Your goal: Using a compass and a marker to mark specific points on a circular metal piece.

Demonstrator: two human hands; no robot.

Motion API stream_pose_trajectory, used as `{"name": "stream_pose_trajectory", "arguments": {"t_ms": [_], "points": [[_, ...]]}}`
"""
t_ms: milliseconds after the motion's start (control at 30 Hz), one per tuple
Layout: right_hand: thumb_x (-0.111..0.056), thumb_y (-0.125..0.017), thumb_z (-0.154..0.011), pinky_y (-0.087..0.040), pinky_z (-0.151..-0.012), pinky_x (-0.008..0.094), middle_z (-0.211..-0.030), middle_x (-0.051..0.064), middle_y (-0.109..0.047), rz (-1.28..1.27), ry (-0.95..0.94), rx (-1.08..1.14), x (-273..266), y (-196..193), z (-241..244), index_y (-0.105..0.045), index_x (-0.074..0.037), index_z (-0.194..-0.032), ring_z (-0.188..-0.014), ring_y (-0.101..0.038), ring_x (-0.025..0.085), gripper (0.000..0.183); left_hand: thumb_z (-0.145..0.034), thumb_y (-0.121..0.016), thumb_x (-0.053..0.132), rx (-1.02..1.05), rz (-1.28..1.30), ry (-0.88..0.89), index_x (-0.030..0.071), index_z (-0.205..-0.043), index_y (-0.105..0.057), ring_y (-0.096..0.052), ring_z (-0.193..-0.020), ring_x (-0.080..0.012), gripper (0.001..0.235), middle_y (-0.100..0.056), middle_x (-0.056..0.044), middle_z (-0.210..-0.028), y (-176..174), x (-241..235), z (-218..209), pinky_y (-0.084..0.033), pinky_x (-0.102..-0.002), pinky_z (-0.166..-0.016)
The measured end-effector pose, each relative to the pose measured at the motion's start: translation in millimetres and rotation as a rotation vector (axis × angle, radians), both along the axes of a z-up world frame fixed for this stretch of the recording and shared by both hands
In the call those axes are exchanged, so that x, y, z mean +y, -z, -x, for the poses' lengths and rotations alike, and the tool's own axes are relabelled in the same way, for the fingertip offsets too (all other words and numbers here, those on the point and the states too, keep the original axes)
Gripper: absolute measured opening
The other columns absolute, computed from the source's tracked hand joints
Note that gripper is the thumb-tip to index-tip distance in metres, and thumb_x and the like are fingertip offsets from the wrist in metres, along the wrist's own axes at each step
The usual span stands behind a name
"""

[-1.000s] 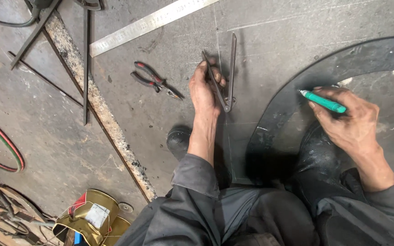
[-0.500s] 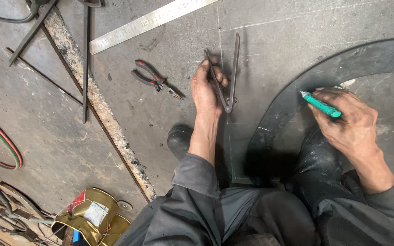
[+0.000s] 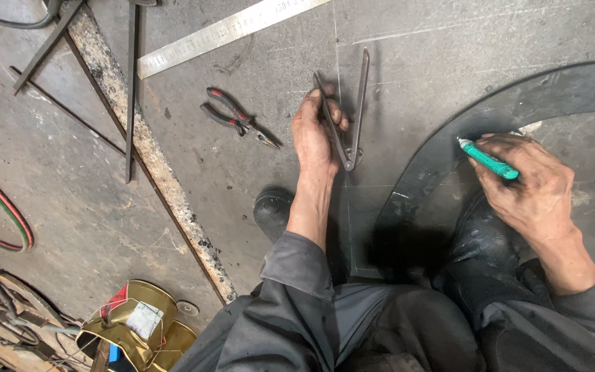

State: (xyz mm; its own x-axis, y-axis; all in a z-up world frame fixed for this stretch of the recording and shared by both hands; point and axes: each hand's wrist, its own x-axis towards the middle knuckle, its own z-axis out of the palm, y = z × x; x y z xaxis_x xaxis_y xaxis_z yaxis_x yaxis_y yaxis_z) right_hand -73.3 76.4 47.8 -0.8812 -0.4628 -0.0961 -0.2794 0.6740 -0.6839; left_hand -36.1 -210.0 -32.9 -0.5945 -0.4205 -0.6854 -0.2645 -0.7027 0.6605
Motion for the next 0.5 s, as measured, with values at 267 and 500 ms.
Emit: {"name": "stream_pose_trajectory", "arguments": {"t_ms": [267,500], "points": [[-0.015,-0.078,-0.107,-0.059,-0.086,0.025,-0.117,0.007,-0.071,0.223,0.366,-0.376,98,63,-41,-0.066,-0.004,-0.121,-0.102,-0.072,0.014,0.022,-0.109,-0.050,0.026,-0.063,-0.006,0.112,0.000,-0.108,-0.065,-0.062,-0.067,-0.0176,0.030,-0.063,-0.007,-0.075,-24,25,-1,-0.058,-0.034,-0.068],[-0.024,-0.064,-0.111,-0.055,-0.087,0.030,-0.109,0.017,-0.066,0.090,0.481,-0.552,134,56,-73,-0.064,0.003,-0.122,-0.097,-0.067,0.020,0.029,-0.111,-0.053,0.028,-0.027,-0.156,0.293,0.002,-0.120,-0.063,-0.073,-0.084,-0.0241,0.030,-0.073,-0.014,-0.094,-28,109,-39,-0.060,-0.038,-0.079]]}}
